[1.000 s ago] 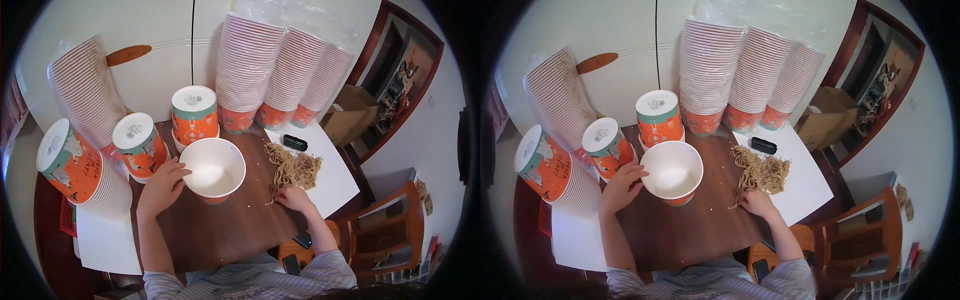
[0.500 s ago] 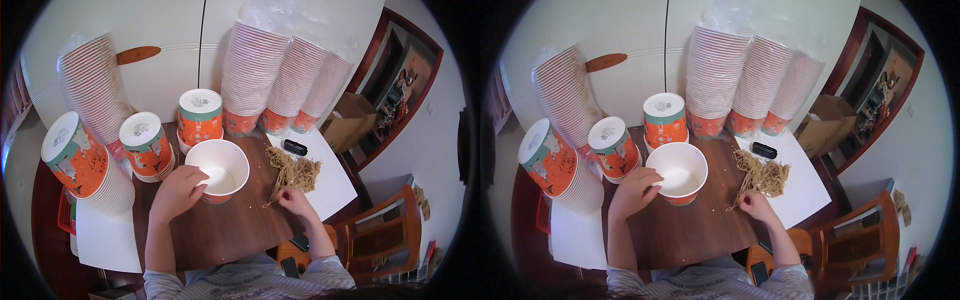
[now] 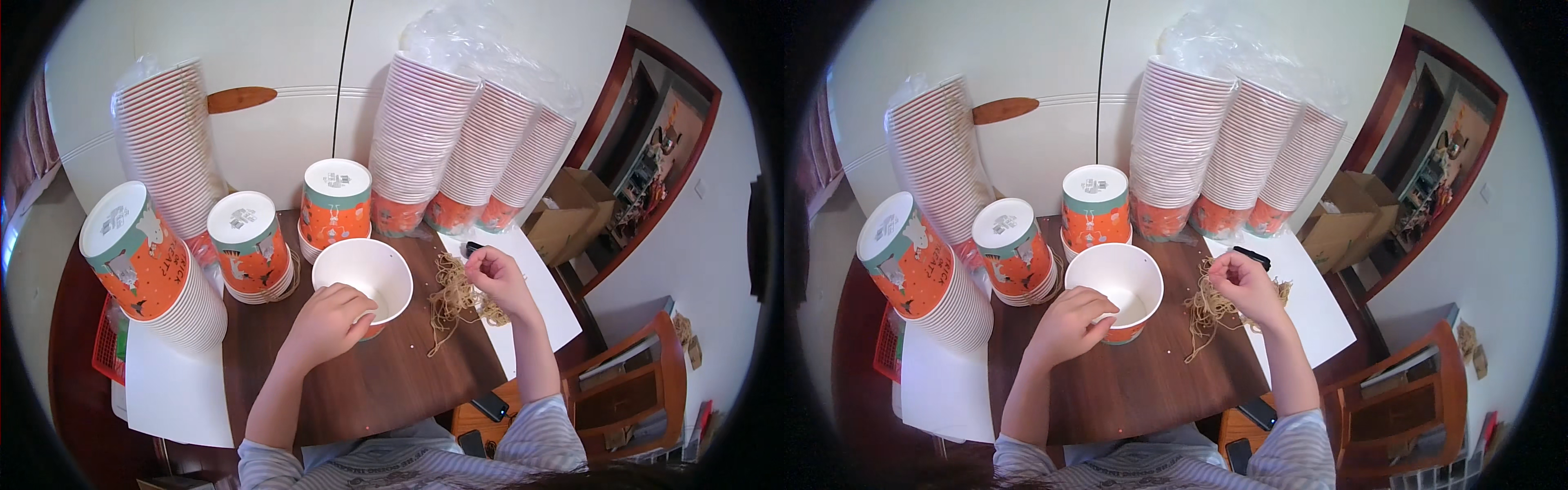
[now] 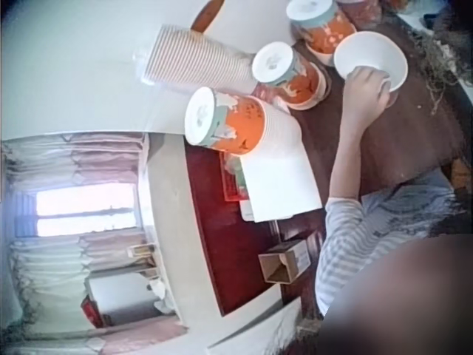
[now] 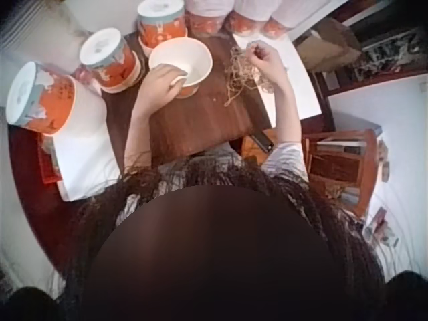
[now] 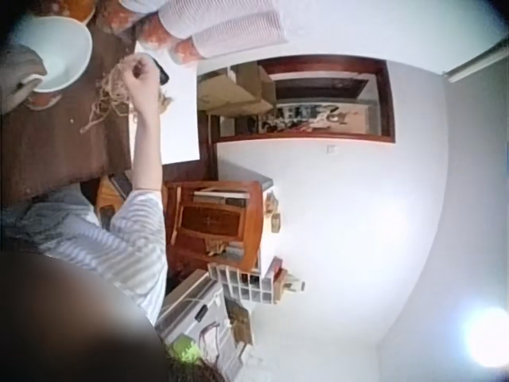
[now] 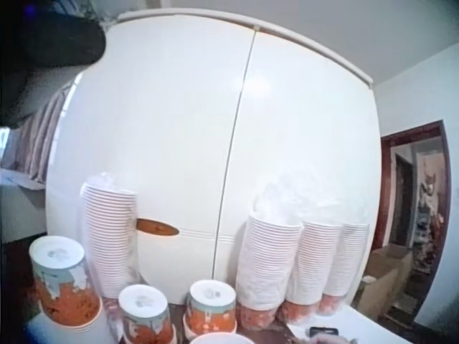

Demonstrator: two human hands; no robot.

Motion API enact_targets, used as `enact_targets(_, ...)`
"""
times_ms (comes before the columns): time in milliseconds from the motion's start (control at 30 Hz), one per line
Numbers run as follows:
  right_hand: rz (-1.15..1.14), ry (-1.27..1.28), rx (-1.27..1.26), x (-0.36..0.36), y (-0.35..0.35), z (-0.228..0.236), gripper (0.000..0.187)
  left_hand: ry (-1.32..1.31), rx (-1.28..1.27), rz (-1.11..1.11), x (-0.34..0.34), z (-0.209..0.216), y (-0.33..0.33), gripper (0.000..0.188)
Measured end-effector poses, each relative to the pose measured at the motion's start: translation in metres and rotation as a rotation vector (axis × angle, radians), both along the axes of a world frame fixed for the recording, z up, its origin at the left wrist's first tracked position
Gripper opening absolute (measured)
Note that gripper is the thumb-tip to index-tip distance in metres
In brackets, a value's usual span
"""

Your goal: Tying decorative twine or string around the base of paper buckets for packaging.

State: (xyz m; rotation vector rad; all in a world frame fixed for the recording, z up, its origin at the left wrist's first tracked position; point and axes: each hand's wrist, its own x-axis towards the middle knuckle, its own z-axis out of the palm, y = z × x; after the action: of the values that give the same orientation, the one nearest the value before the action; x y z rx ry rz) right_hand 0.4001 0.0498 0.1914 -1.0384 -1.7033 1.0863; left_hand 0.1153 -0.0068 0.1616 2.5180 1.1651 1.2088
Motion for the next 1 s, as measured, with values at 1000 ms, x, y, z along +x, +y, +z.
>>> enact_targets(1000, -0.197, -1.202, 0.441, 0.064, 0.039, -0.087, 0.013, 0.028, -0.022, 0.034, 0.003, -0.002, 0.005, 0.008)
